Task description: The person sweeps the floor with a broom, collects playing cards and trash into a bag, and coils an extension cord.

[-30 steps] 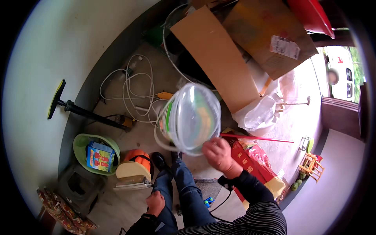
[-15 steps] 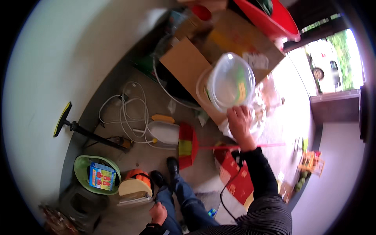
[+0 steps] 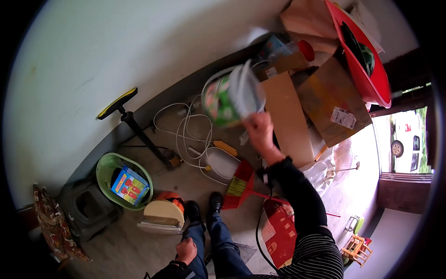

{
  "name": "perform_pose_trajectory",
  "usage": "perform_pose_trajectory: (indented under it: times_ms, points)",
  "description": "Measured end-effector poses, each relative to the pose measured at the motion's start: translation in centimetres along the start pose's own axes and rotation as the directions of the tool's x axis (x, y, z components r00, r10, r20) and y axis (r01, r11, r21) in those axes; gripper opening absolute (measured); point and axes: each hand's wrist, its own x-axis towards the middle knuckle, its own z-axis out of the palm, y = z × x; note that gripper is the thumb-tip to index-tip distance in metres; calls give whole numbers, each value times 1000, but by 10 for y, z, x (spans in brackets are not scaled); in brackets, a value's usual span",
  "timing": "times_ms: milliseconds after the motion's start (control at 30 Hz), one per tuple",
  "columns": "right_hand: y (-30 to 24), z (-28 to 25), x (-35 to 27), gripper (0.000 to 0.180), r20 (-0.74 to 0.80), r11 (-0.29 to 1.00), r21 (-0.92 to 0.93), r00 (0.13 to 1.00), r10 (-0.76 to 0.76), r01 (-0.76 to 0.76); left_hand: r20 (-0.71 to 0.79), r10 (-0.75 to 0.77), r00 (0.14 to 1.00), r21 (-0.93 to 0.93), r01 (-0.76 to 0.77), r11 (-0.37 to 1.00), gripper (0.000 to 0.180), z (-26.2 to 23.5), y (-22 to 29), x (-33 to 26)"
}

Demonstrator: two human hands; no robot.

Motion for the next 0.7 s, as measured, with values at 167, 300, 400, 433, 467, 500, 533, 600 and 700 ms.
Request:
perform_pose_trajectory:
  times_ms: [167,300,400,433,467,500,533,600,700]
  points:
    - [46,14,129,21,-291,923,133,876,384,-361,-15,-51,999,0,51,999,10,-2,-6,-9]
    - [76,6,179,33,-477,950,-74,847,232,-303,9,-53,999,-47,54,997,11,-2,0,-8]
    - [25,31,119,36,-199,995,-99,980,-9,-11,0,-93,996,-39,93,995,11,-3,-3,-9]
    - [11,24,116,32,-168,993,-39,980,105,-113,13,-90,996,-36,91,995,11,-1,-3,-8]
    - [-3,33,77,27,-4,987,43,988,157,-157,23,-103,994,-30,103,994,12,0,-4,-7]
    - [-7,45,1,25,5,987,113,994,-111,110,29,-101,994,-31,102,994,12,0,-1,-7]
    - [-18,37,-6,25,87,987,152,996,31,-44,33,-94,995,-25,95,995,12,-1,1,-3]
    - [-37,37,-108,18,358,930,139,893,274,-341,53,-94,994,-10,94,995,12,-1,0,-7]
    - [-34,35,-168,18,425,787,58,728,537,-615,56,-67,996,1,67,998,12,0,5,-2]
